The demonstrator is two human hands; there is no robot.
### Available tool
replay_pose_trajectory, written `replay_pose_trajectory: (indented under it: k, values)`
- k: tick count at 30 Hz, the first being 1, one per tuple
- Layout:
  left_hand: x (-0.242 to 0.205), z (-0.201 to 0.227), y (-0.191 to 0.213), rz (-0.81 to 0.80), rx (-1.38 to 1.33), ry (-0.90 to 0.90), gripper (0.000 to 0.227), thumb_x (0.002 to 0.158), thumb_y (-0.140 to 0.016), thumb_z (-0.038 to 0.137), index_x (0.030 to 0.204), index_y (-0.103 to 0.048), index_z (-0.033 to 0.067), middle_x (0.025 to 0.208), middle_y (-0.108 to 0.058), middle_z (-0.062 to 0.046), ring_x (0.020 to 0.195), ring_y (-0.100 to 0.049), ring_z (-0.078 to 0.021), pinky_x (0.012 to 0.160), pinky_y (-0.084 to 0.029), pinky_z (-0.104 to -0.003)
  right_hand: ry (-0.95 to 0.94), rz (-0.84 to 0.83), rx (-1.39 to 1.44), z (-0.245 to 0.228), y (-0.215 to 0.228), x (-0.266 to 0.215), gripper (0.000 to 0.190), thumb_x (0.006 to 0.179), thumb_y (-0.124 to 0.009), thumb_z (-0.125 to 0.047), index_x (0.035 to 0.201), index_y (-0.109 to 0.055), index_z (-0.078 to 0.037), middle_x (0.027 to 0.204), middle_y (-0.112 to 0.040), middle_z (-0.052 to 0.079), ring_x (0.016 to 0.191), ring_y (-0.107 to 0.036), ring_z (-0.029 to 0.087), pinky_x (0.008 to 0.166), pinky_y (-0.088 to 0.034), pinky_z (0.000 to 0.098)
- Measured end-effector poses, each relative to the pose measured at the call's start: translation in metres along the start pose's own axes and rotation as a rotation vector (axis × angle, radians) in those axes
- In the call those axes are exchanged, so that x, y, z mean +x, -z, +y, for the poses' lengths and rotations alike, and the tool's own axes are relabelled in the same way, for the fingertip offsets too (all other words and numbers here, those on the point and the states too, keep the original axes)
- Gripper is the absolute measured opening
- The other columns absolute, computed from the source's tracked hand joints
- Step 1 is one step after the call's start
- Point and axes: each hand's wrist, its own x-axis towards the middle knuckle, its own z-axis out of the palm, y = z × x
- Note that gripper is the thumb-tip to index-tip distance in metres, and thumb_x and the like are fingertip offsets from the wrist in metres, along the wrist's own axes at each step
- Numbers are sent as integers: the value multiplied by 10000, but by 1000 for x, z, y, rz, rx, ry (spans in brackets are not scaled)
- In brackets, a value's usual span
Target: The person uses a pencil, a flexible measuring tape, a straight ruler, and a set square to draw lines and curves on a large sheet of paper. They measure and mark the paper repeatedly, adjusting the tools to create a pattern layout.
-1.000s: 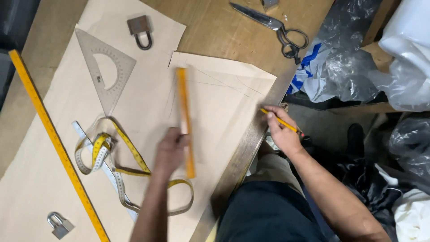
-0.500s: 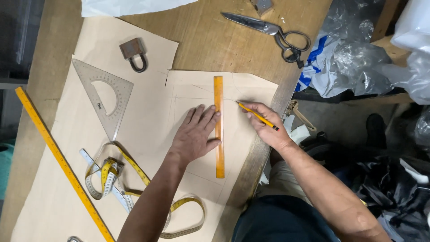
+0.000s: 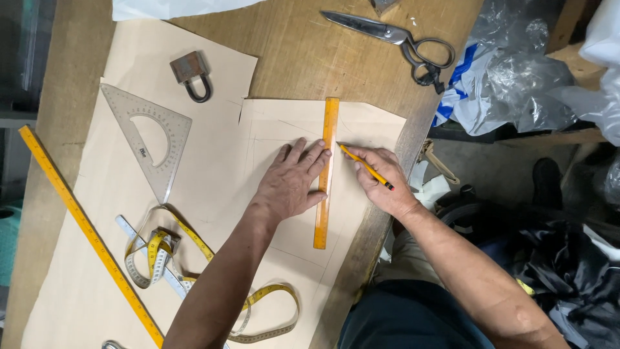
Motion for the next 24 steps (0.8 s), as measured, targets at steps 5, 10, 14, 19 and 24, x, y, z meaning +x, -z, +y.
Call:
replay_pose_trajectory:
  k: [5, 10, 14, 19, 24]
  values:
    - [-1, 1, 5, -13, 5, -3, 857, 979, -350, 692, 1662, -140, 218, 1733, -130, -21, 1560, -157, -332, 1247, -233, -514, 8, -6, -26, 1, -1, 1, 280, 954, -605, -80, 1203, -724, -31, 1047, -765, 179, 965, -685, 434, 871, -550, 533]
    - [0, 2, 6, -24, 6, -6, 836, 989, -350, 669, 1661, -154, 211, 1733, -143, -29, 1561, -159, -342, 1242, -239, -517, 6, 3, -38, 6, -3, 0, 283, 955, -611, -90, 1209, -731, -65, 1053, -772, 144, 980, -690, 413, 877, -551, 522]
    - [-1, 5, 7, -43, 6, 4, 847, 989, -367, 665, 1663, -141, 205, 1737, -127, -36, 1563, -149, -351, 1243, -239, -524, -16, -6, -60, 3, -2, -2, 283, 953, -609, -84, 1209, -729, -80, 1066, -772, 140, 996, -685, 420, 885, -551, 539]
    - [-3, 8, 13, -59, -3, 14, 832, 1003, -382, 637, 1666, -146, 194, 1741, -121, -42, 1565, -143, -358, 1243, -246, -521, 76, 22, -49, 2, -3, 0, 277, 949, -604, -62, 1190, -739, -65, 1017, -770, 147, 927, -687, 433, 841, -556, 541]
    - [-3, 9, 14, -48, 1, 17, 821, 1013, -378, 630, 1667, -146, 191, 1742, -116, -43, 1567, -149, -359, 1237, -264, -518, 127, 19, -60, -1, -1, -7, 289, 942, -592, -48, 1193, -735, -60, 989, -766, 149, 879, -683, 436, 815, -551, 548]
